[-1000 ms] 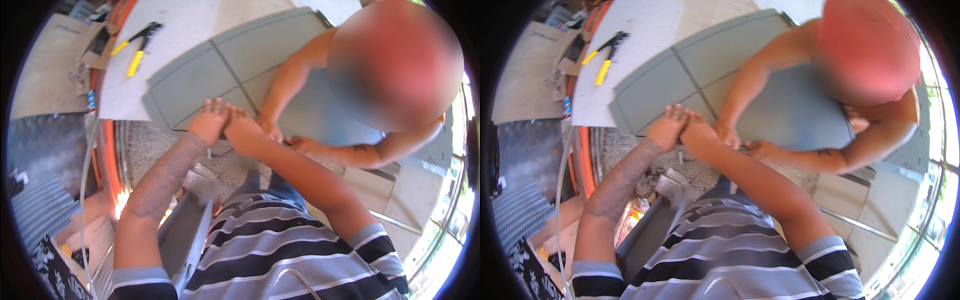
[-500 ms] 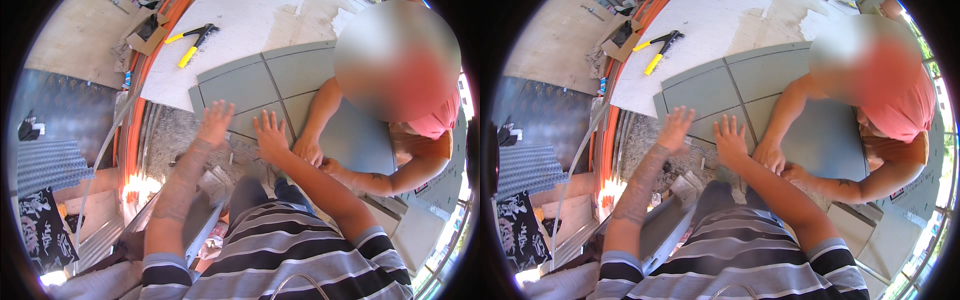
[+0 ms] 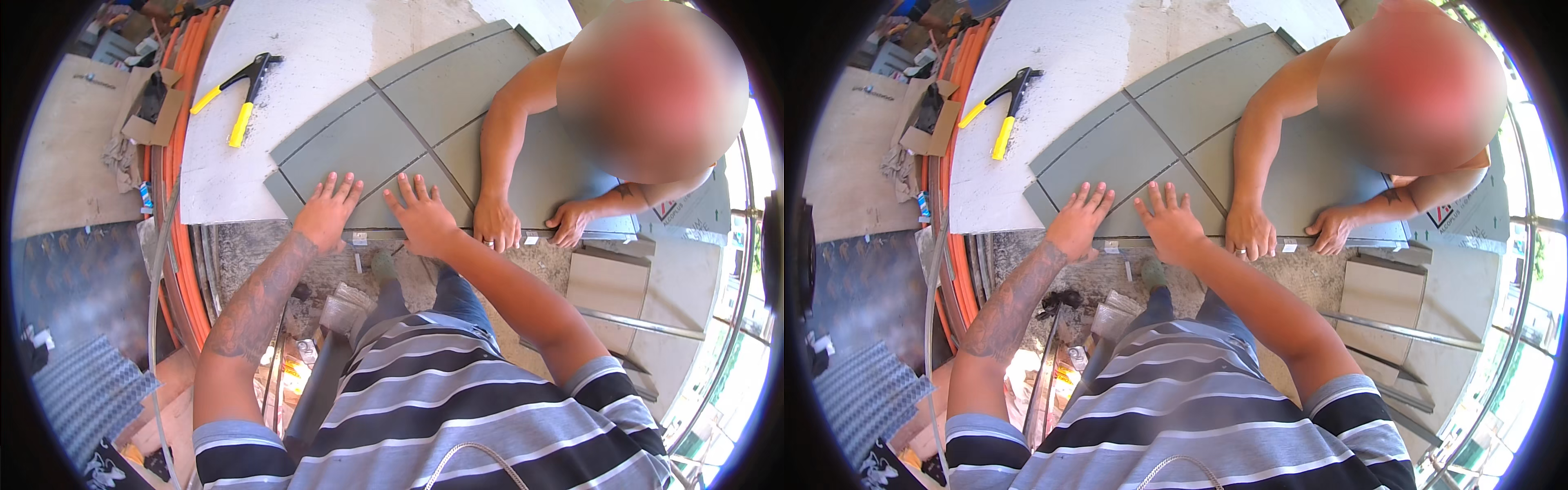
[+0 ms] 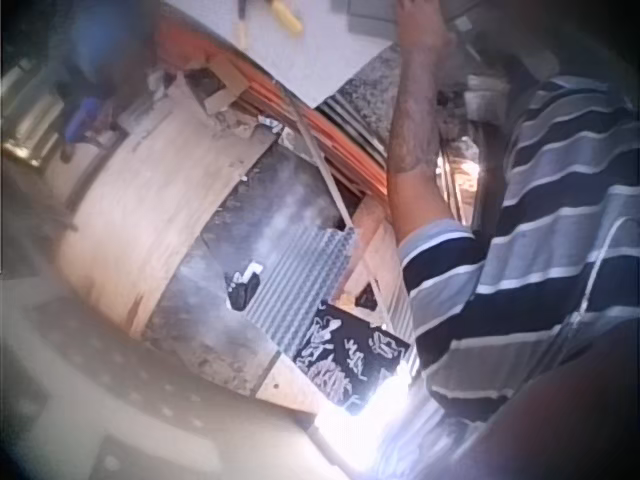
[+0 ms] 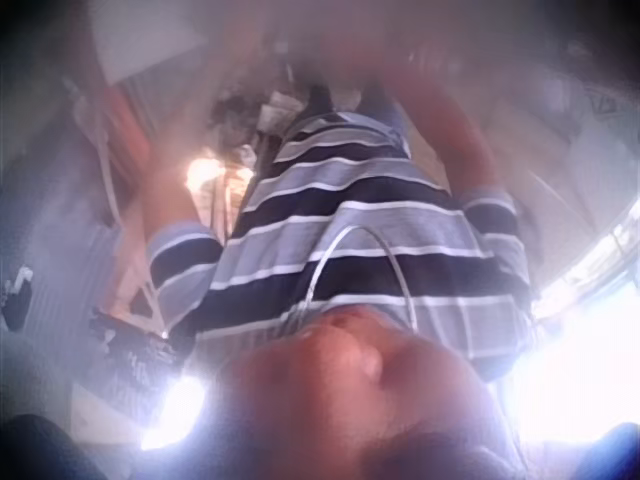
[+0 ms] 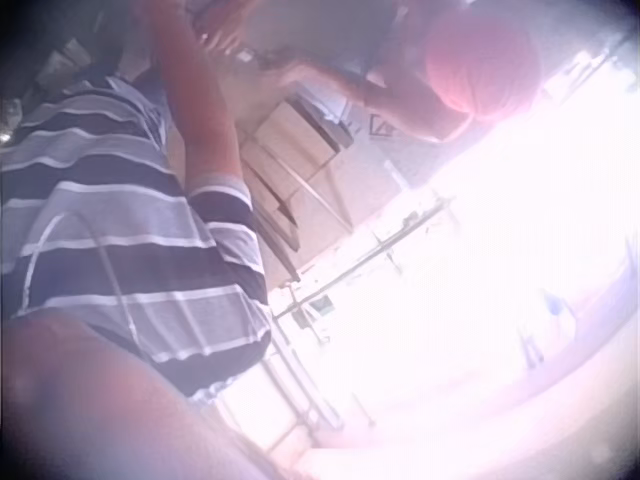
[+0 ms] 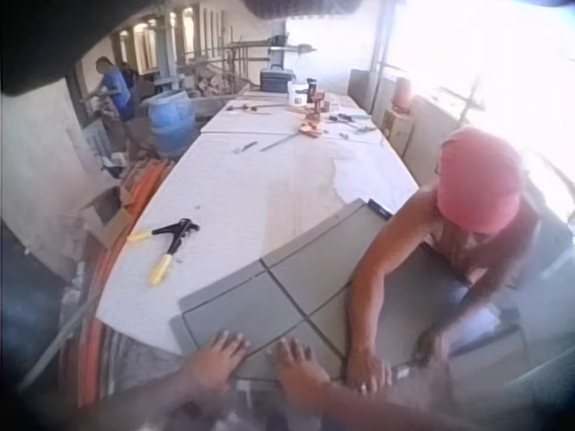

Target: The person uses a handheld electric router to cut a curved edge on a large gray panel while a coworker holds it steady. After cutting, the person and coworker align and press together multiple cut panel sections on a workbench.

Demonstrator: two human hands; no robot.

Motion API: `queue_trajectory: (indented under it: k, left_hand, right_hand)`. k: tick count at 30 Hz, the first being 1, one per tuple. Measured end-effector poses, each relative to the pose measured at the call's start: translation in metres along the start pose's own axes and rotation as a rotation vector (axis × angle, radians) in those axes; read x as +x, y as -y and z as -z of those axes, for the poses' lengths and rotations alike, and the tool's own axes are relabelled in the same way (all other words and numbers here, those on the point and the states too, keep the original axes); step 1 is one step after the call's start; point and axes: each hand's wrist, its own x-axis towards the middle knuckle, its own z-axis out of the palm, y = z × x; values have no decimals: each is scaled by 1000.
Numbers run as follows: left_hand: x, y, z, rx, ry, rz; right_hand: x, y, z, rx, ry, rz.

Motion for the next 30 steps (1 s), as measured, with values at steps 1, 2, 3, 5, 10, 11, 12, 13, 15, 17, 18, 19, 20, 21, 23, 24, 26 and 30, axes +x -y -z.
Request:
queue_trajectory:
  k: [1,2,3,5,10,11,12,13,15,17,18,19,20,21,23,24,26,30]
  left_hand:
    - [-3,1,1,-3,-10,-10]
    - [-4,3,2,-7,-21,-18]
    - [-3,3,1,-4,-24,-28]
    - [-1,4,-2,2,-31,-41]
    - [-3,6,5,-17,10,-48]
    - [-2,7,6,-18,16,-54]
    - [-1,8,6,-22,20,-53]
    - [-1,8,5,-28,25,-51]
    - [-1,9,4,-39,35,-48]
    - [-1,9,7,-47,41,-46]
    - [-1,8,8,-47,49,-47]
    - [0,8,11,-44,52,-49]
    - [1,8,14,-40,55,-51]
    - [1,8,14,-42,59,-51]
    - [2,9,15,-48,66,-50]
    - [2,9,15,-50,70,-48]
    - [2,10,16,-57,84,-49]
    - [3,13,11,-73,75,-50]
  right_hand:
    - [1,2,1,5,-5,3]
    - [1,3,3,4,4,5]
    - [0,2,6,2,14,11]
    - [2,2,5,2,12,17]
    - [4,3,6,-3,7,18]
    - [5,3,4,-11,1,17]
    - [6,3,1,-20,-5,16]
    - [7,3,0,-28,-10,17]
    - [9,3,0,-29,9,24]
    - [10,2,7,-20,33,28]
    - [9,2,12,-10,51,30]
    - [9,1,16,-2,63,30]
    - [10,0,14,-6,52,31]
    - [10,-1,10,-11,40,33]
    - [11,-2,11,-1,38,39]
    - [12,-2,13,16,46,42]
    - [12,-1,13,34,53,48]
    - [13,-1,12,56,44,50]
